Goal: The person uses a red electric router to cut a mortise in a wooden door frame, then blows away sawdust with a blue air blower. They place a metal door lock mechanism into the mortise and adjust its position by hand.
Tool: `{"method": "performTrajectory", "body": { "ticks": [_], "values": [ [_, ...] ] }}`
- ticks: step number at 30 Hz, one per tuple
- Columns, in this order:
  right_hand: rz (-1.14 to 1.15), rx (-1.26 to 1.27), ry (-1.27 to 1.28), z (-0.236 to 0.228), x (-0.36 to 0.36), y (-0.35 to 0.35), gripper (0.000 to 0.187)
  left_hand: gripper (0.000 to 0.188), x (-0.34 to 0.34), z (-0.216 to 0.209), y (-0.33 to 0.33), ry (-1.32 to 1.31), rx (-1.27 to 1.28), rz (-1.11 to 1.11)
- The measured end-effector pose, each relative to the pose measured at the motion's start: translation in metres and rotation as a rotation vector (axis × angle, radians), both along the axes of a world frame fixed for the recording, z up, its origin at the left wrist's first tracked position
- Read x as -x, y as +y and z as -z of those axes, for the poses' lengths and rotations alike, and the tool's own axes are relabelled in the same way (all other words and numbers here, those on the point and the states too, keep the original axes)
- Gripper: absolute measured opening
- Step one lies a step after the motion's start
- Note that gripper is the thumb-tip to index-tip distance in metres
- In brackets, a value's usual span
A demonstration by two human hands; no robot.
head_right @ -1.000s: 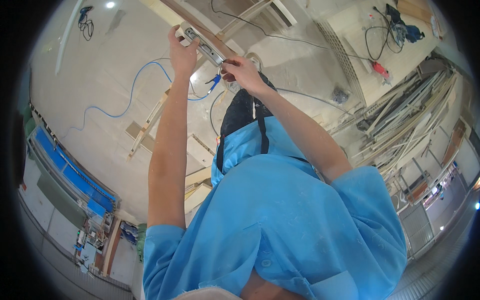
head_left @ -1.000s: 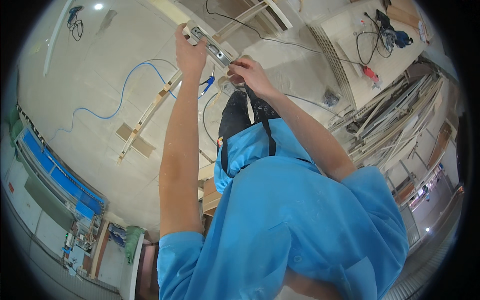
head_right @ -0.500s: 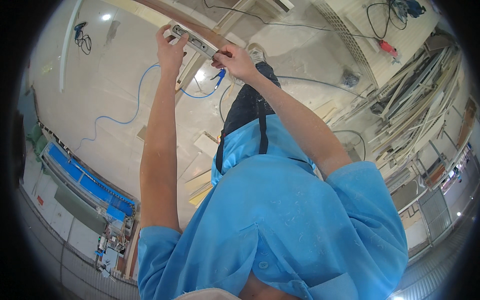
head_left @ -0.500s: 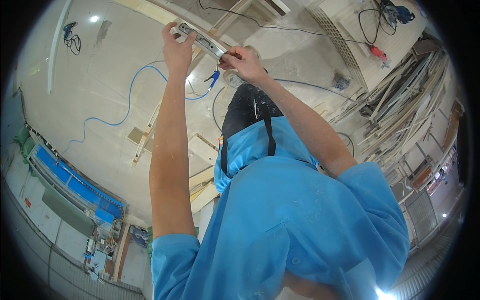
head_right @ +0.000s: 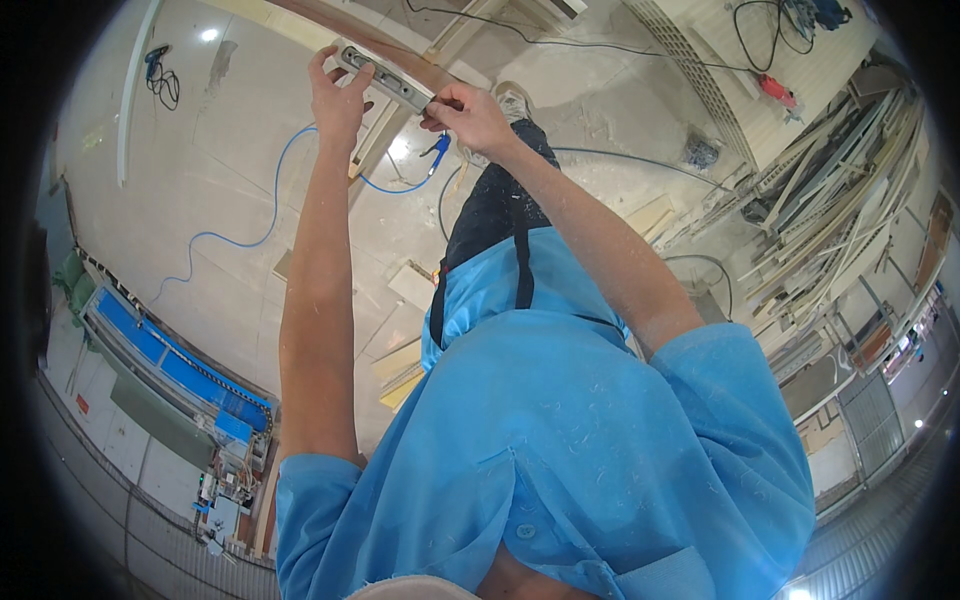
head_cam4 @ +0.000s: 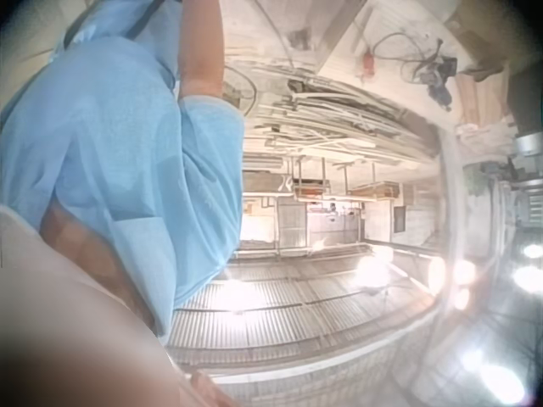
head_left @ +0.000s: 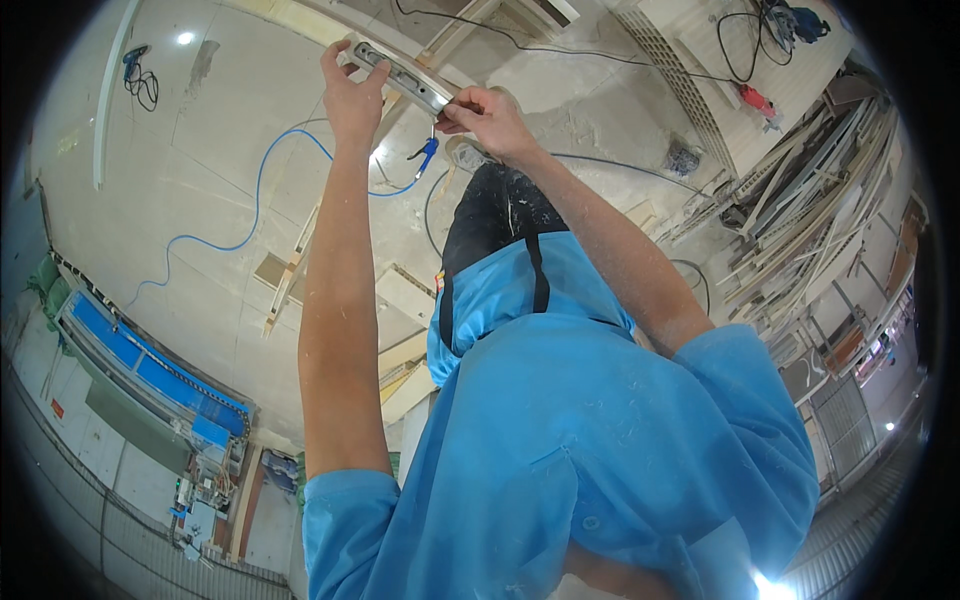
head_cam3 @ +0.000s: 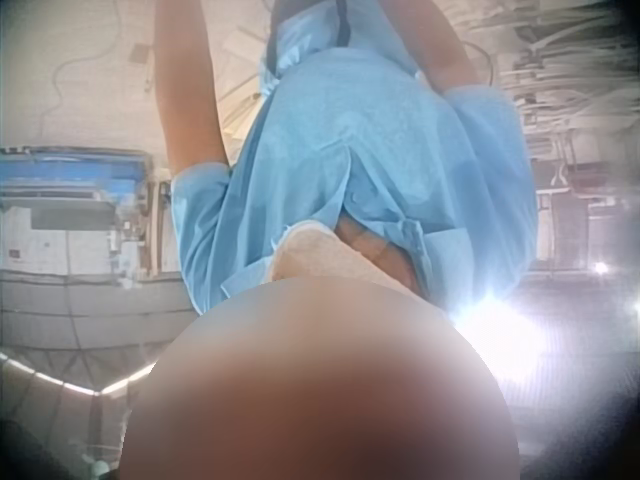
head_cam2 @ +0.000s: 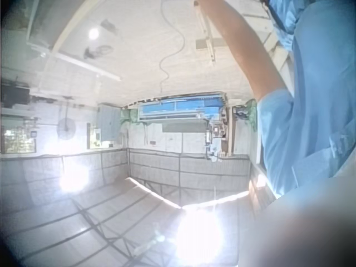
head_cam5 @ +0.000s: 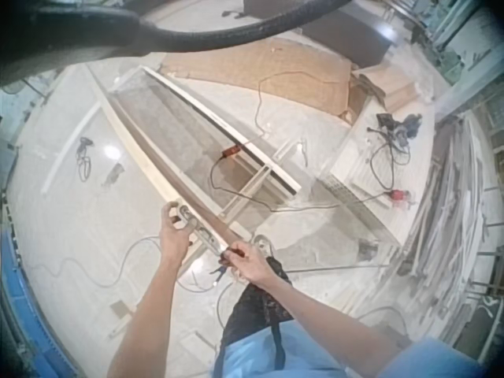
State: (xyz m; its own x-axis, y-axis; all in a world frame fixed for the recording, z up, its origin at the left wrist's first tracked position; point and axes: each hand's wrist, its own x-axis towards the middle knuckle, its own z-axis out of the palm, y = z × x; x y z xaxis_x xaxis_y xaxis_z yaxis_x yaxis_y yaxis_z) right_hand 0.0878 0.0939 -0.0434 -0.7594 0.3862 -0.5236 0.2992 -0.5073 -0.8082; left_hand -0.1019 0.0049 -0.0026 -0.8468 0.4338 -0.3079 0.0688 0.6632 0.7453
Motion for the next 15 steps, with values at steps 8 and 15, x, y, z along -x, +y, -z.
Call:
{"method": "performTrajectory", "body": {
  "ticks": [8,15],
  "values": [
    [0.035,0.006,-0.026,-0.002,0.003,-0.0045,0.017,0.067,-0.0042,0.0063,0.0016,0.025,0.001,-0.041],
    [-0.061,-0.01,-0.067,-0.0053,0.0016,0.003,0.017,0.066,-0.0063,0.0037,0.0039,-0.015,0.029,-0.08]
  ]
}}
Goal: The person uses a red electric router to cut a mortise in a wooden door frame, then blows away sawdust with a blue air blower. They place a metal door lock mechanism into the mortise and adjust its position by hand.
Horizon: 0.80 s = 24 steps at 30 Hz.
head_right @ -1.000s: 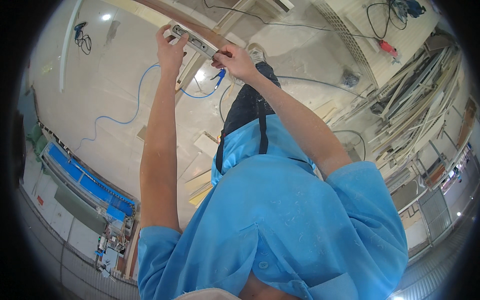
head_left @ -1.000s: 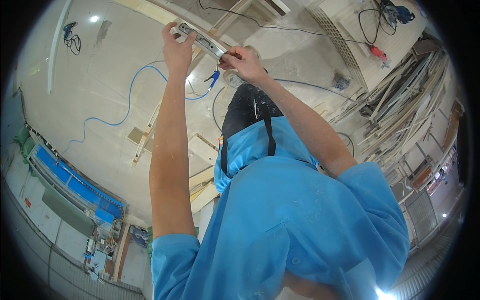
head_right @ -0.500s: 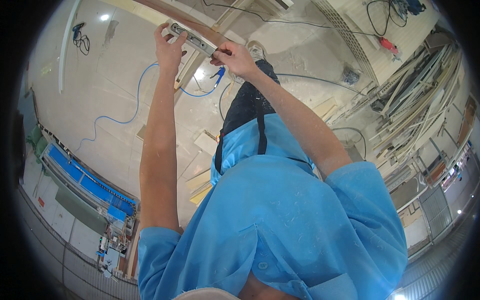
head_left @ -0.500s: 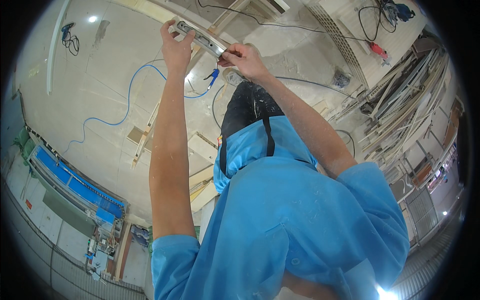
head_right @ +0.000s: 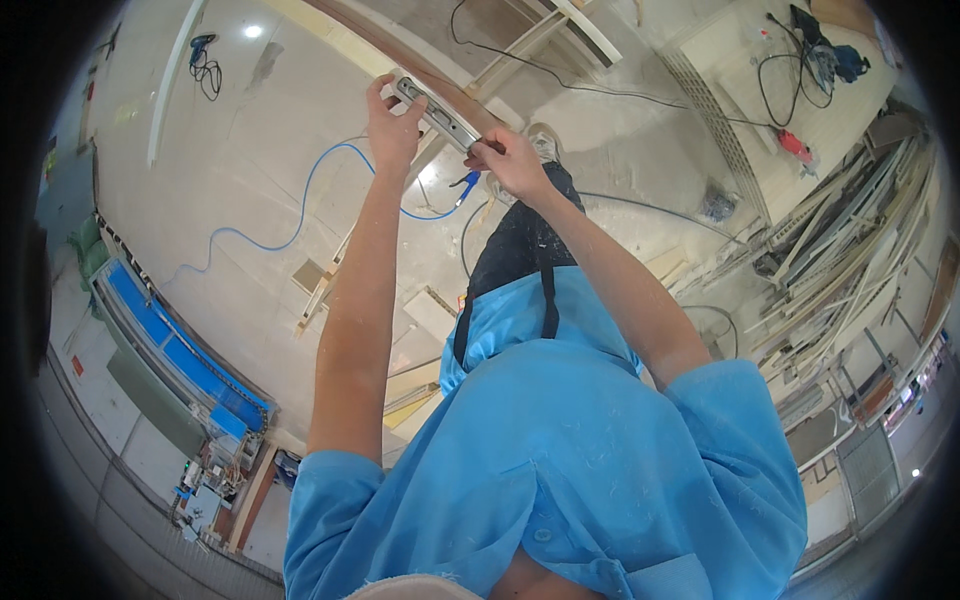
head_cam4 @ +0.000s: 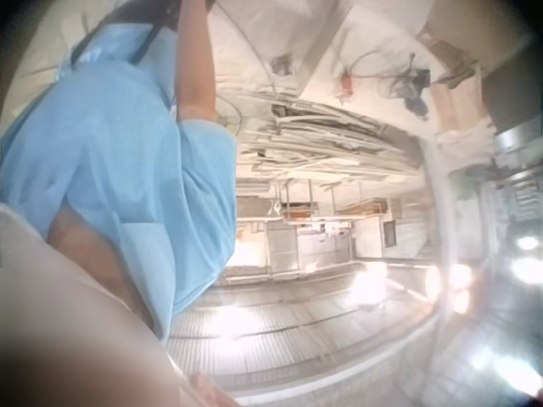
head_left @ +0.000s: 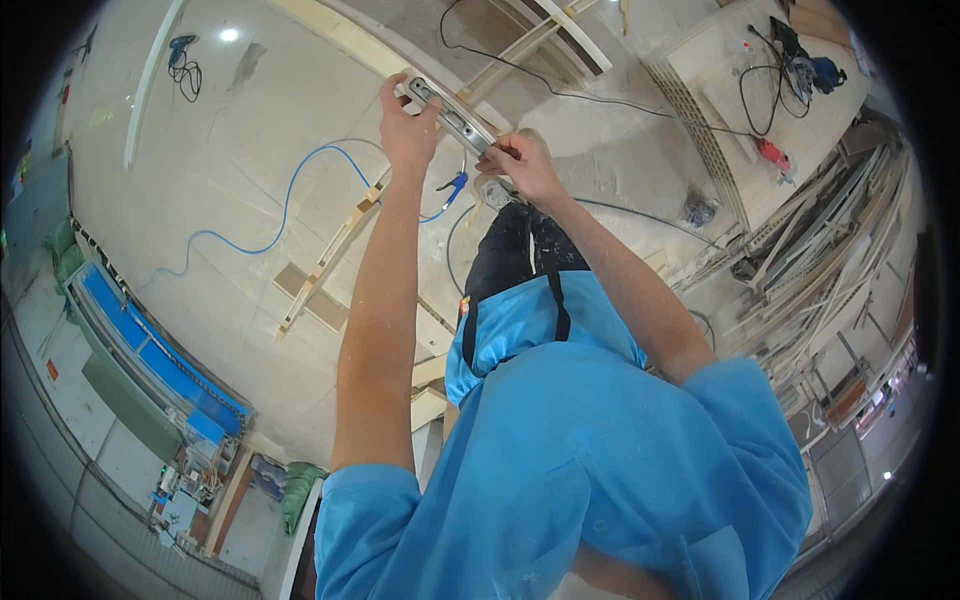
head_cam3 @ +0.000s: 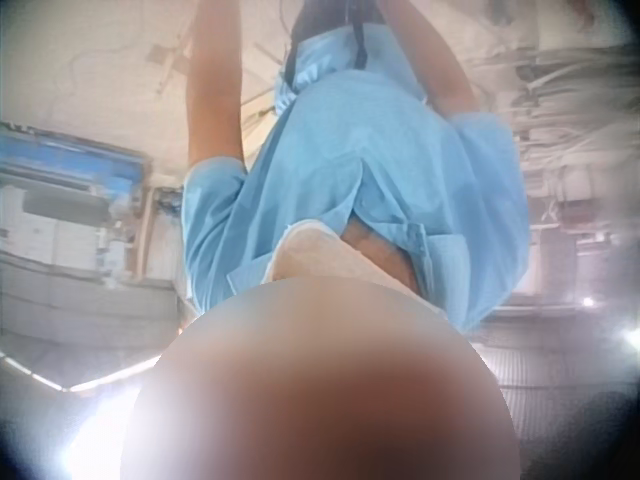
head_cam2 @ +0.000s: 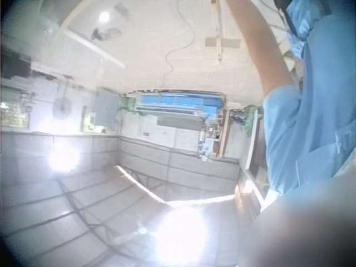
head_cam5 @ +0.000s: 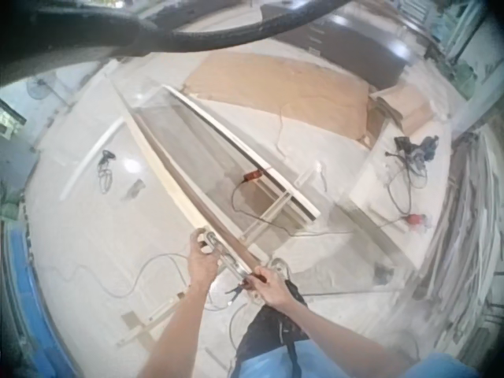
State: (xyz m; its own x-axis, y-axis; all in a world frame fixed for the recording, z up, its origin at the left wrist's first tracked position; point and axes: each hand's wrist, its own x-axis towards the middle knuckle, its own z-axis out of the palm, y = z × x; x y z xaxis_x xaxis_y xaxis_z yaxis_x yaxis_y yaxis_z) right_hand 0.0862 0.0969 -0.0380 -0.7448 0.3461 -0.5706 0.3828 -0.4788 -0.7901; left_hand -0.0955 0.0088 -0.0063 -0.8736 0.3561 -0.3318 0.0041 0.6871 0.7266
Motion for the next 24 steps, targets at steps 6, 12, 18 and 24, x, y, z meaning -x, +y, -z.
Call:
{"method": "performTrajectory", "body": {
  "ticks": [6,12,18,24],
  "values": [
    [0.033,0.042,0.032,0.003,-0.001,0.0,0.019,0.072,-0.01,-0.005,0.004,0.018,-0.002,-0.062],
    [-0.021,0.067,-0.003,-0.002,-0.003,0.008,0.018,0.075,-0.016,0.002,0.006,-0.005,0.057,-0.16],
    [-0.048,0.202,-0.005,-0.001,-0.005,0.017,0.02,0.075,-0.015,0.008,0.004,-0.052,0.033,-0.171],
    [-0.083,0.246,-0.034,0.001,-0.016,0.038,0.027,0.074,-0.013,0.013,0.004,-0.124,-0.048,-0.201]
  ]
}}
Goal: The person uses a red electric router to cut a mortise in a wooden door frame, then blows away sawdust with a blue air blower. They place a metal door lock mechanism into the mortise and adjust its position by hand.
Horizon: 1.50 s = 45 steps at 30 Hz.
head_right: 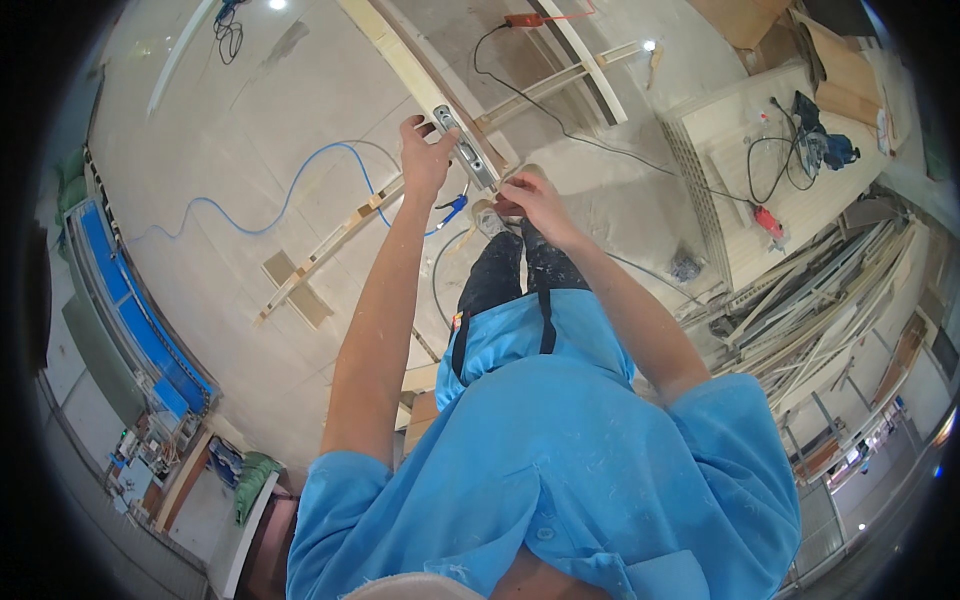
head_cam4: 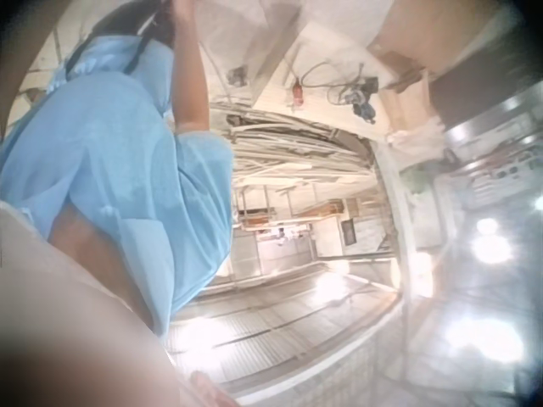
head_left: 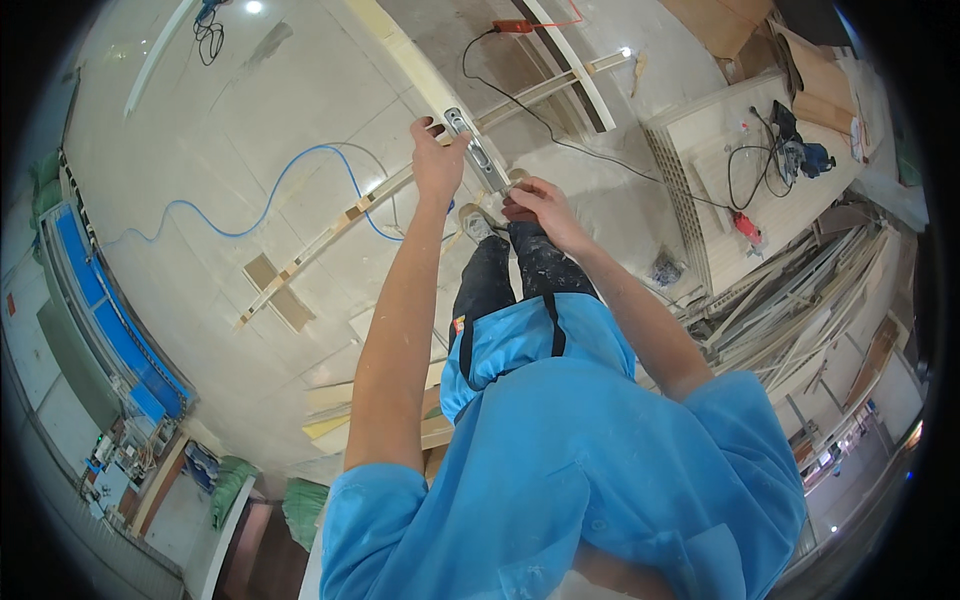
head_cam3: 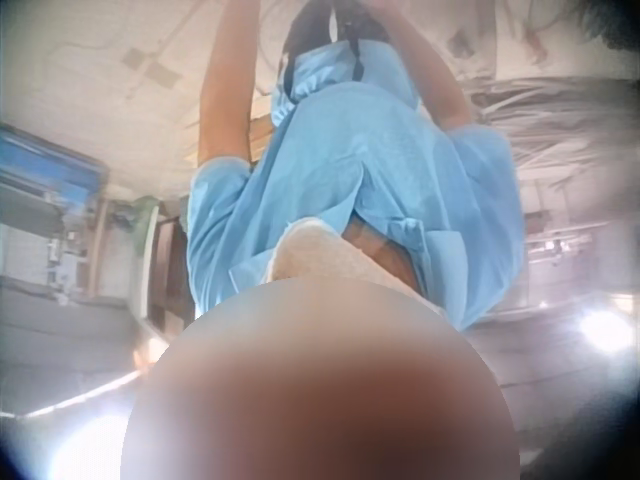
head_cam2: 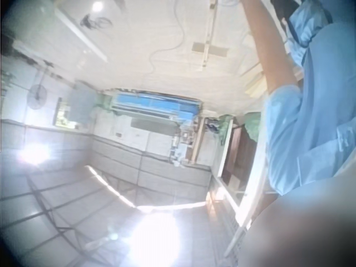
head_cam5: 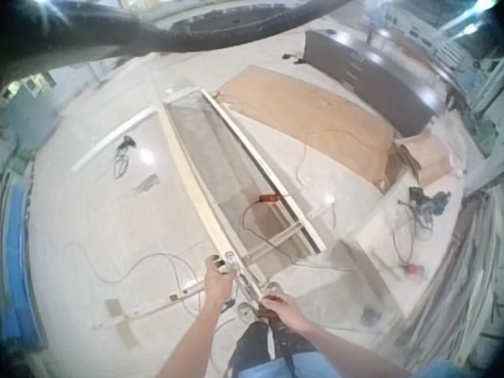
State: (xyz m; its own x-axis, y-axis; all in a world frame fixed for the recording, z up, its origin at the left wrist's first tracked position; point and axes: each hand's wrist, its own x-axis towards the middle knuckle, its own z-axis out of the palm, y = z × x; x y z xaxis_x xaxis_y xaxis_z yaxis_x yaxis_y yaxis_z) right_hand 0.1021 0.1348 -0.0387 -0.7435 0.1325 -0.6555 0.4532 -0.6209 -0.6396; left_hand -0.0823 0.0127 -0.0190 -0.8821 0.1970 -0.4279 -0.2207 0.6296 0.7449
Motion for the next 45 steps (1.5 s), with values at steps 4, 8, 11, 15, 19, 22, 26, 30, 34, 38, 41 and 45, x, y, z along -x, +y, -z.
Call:
{"method": "performTrajectory", "body": {
  "ticks": [4,8,11,15,19,22,26,30,34,38,41,45],
  "values": [
    [-0.002,-0.038,-0.088,0.005,-0.015,0.024,0.03,0.075,0.0,0.007,-0.004,0.006,-0.01,0.044],
    [-0.028,-0.093,-0.134,0.017,-0.025,0.046,0.029,0.077,0.001,0.005,-0.005,-0.029,-0.046,0.025],
    [-0.044,-0.157,-0.176,0.033,-0.029,0.061,0.03,0.078,0.0,-0.005,-0.004,-0.108,-0.169,-0.045],
    [-0.085,-0.269,-0.237,0.071,-0.044,0.081,0.031,0.075,-0.008,-0.02,-0.024,-0.323,-0.406,-0.284],
    [-0.12,-0.389,-0.354,0.113,-0.088,0.098,0.032,0.066,-0.044,-0.013,-0.107,-0.334,-0.422,-0.35],
    [-0.253,-0.447,-0.497,0.127,-0.128,0.109,0.035,0.06,-0.114,0.01,-0.202,-0.442,-0.244,-0.449],
    [-0.43,-0.485,-0.652,0.114,-0.161,0.104,0.031,0.047,-0.259,0.03,-0.323,-0.635,0.048,-0.603],
    [-0.516,-0.415,-0.72,0.094,-0.154,0.063,0.031,0.076,-0.384,0.027,-0.366,-0.963,-0.121,-0.809],
    [-0.522,-0.435,-0.692,0.094,-0.114,-0.012,0.038,0.085,-0.419,0.039,-0.38,-1.13,-0.228,-0.891],
    [-0.619,-0.44,-0.464,0.094,-0.058,-0.104,0.047,0.094,-0.361,0.061,-0.45,-1.177,-0.868,-1.258],
    [-0.637,-0.093,-0.563,0.065,-0.006,-0.175,0.054,0.098,-0.291,0.024,-0.539,-0.658,-1.021,-1.291],
    [-0.767,-0.685,-0.255,0.012,0.123,-0.258,0.053,0.074,-0.179,-0.048,-0.61,-0.188,-0.839,-1.048]
  ]
}}
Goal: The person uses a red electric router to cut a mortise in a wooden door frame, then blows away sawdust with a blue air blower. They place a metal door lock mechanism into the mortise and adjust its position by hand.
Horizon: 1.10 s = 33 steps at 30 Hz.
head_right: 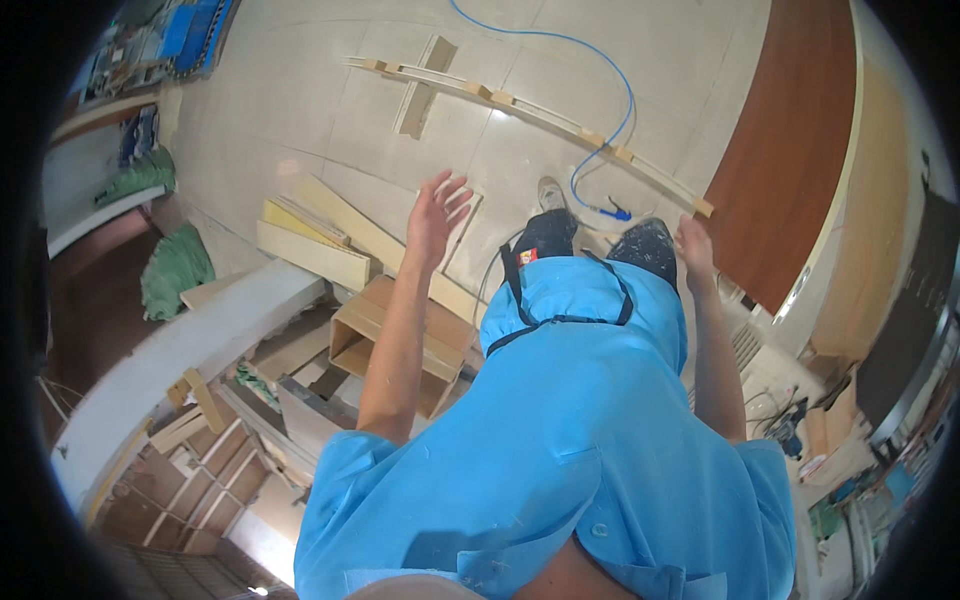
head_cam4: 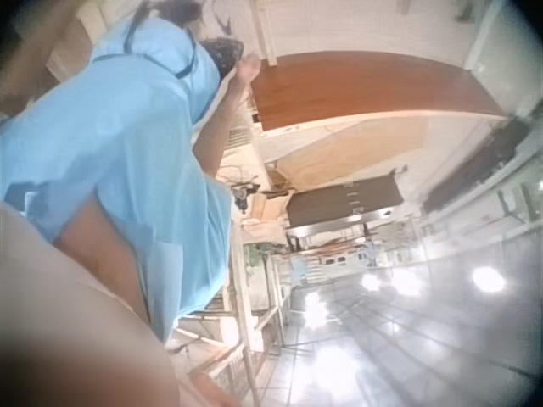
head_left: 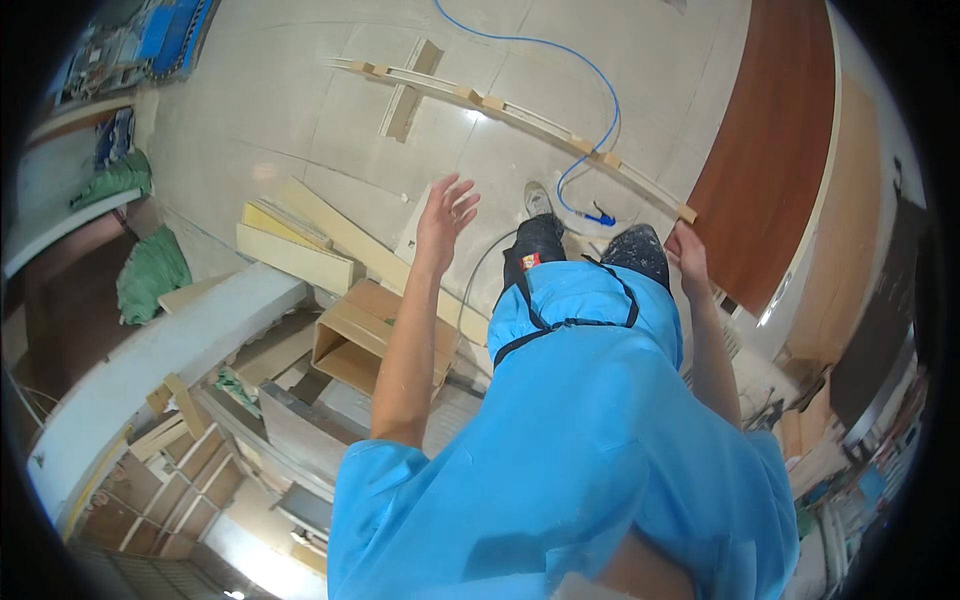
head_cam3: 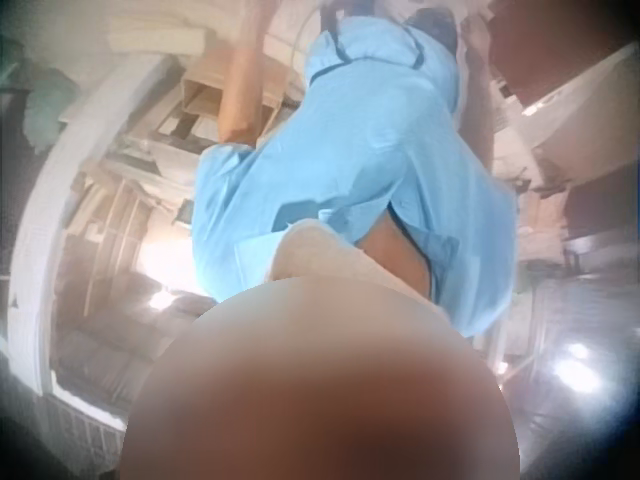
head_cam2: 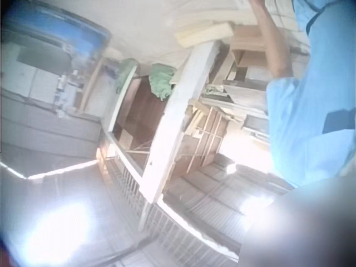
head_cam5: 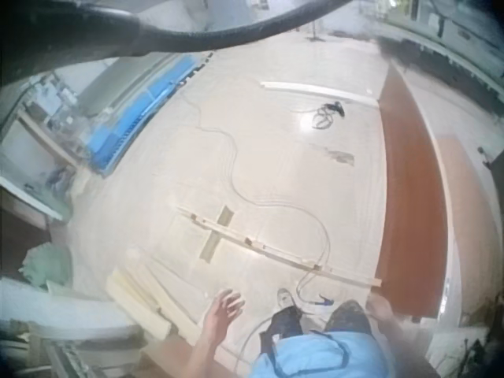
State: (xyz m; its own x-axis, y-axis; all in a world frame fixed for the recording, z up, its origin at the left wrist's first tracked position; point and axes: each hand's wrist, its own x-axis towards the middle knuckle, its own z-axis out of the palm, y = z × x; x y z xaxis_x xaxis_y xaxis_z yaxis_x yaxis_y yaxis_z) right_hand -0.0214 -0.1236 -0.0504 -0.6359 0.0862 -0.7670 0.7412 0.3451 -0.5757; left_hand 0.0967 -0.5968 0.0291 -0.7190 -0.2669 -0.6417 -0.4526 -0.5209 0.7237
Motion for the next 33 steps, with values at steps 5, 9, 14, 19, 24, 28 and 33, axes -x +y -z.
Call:
{"method": "performTrajectory", "body": {
  "ticks": [5,9,14,19,24,28,33],
  "values": [
    [-0.086,0.127,0.274,-0.077,0.093,-0.054,0.047,0.062,0.038,-0.031,0.053,0.121,0.312,0.449],
    [-0.233,-0.014,0.252,-0.074,0.097,-0.059,0.043,0.058,0.001,-0.031,0.089,0.067,0.319,0.765],
    [-0.775,-0.224,0.274,0.01,0.059,0.019,0.041,0.053,-0.041,-0.026,0.067,0.001,0.145,0.57],
    [-0.559,-0.383,-0.018,0.055,0.074,0.048,0.043,0.046,-0.072,0.024,0.043,-0.375,0.525,0.287],
    [-0.789,-0.485,0.257,0.028,0.189,-0.102,0.044,0.042,-0.077,0.087,0.075,-0.608,0.488,-0.022],
    [-1.447,-0.155,0.453,0.07,0.257,-0.288,0.052,0.027,-0.033,0.121,0.124,-0.563,0.331,-0.616],
    [-1.935,-0.003,0.324,0.252,0.195,-0.463,0.065,0.023,0.053,0.219,0.137,-0.498,0.049,-0.801]
  ]
}}
